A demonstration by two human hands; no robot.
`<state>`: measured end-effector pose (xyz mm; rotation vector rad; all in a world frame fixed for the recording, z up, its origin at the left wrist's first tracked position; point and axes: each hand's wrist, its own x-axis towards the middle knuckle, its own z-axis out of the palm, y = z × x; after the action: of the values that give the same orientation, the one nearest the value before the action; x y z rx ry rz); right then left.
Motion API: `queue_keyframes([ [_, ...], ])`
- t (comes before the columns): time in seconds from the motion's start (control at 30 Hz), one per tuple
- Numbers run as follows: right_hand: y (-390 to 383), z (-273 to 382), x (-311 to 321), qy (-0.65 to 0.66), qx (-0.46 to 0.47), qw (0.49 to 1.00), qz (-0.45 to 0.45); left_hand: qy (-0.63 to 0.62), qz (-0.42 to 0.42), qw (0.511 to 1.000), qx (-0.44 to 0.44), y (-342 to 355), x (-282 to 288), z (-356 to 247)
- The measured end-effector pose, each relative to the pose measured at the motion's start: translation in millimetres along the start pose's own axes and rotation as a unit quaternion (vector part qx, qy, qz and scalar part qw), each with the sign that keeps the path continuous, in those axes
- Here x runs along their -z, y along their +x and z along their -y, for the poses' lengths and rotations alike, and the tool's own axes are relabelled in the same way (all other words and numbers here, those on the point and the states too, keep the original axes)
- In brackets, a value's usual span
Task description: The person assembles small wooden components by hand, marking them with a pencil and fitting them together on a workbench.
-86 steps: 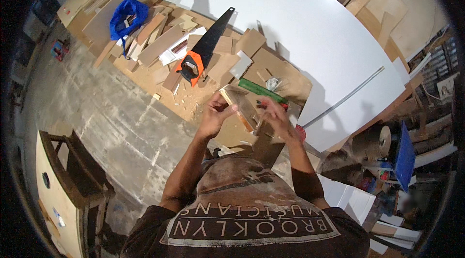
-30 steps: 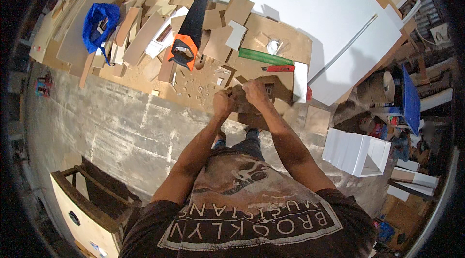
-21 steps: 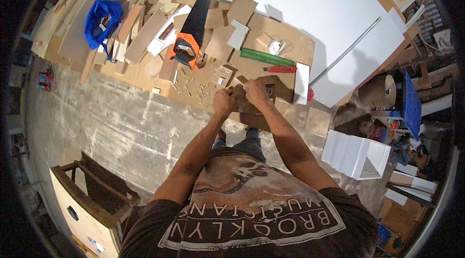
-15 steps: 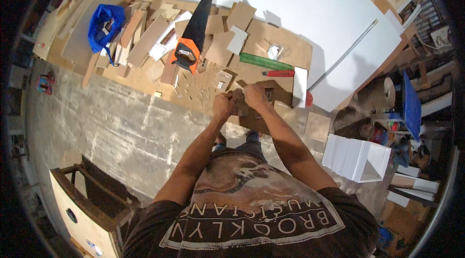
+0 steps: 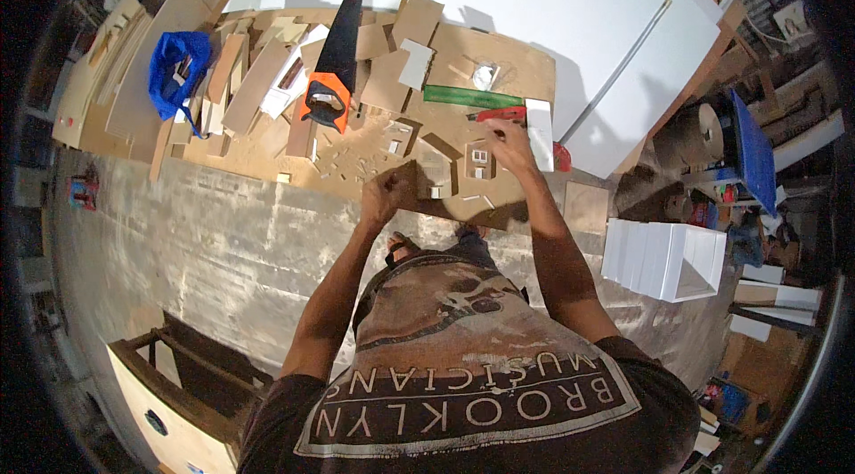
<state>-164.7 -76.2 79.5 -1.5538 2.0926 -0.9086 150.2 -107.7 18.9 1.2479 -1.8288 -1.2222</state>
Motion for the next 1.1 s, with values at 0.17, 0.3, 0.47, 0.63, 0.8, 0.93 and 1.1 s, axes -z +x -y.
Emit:
queue_keyframes([
  [0.17, -65, -23, 13, 0.036, -0.058, 0.998, -0.007, 0.135, 0.028, 0.976, -0.168, -35, -8, 14],
  [0.3, -108, -18, 9, 0.032, -0.025, 0.998, 0.045, 0.189, 0.042, 0.972, -0.137, -34, -21, -2],
  [0.47, -122, -28, -16, 0.065, -0.006, 0.993, 0.101, 0.211, 0.042, 0.970, -0.113, -24, -36, 3],
  [0.63, -105, -10, -30, 0.050, 0.028, 0.981, 0.185, 0.220, 0.054, 0.970, -0.083, -11, -39, 23],
  [0.8, -98, 3, -51, 0.084, 0.072, 0.982, 0.154, 0.211, 0.042, 0.974, -0.075, -7, -43, 4],
  [0.93, -92, 16, -57, 0.002, -0.016, 0.971, 0.238, 0.205, 0.005, 0.976, -0.078, -9, -47, -6],
  [1.1, -95, 8, -69, 0.052, -0.028, 0.976, 0.208, 0.146, -0.017, 0.984, -0.102, 2, -50, -4],
])
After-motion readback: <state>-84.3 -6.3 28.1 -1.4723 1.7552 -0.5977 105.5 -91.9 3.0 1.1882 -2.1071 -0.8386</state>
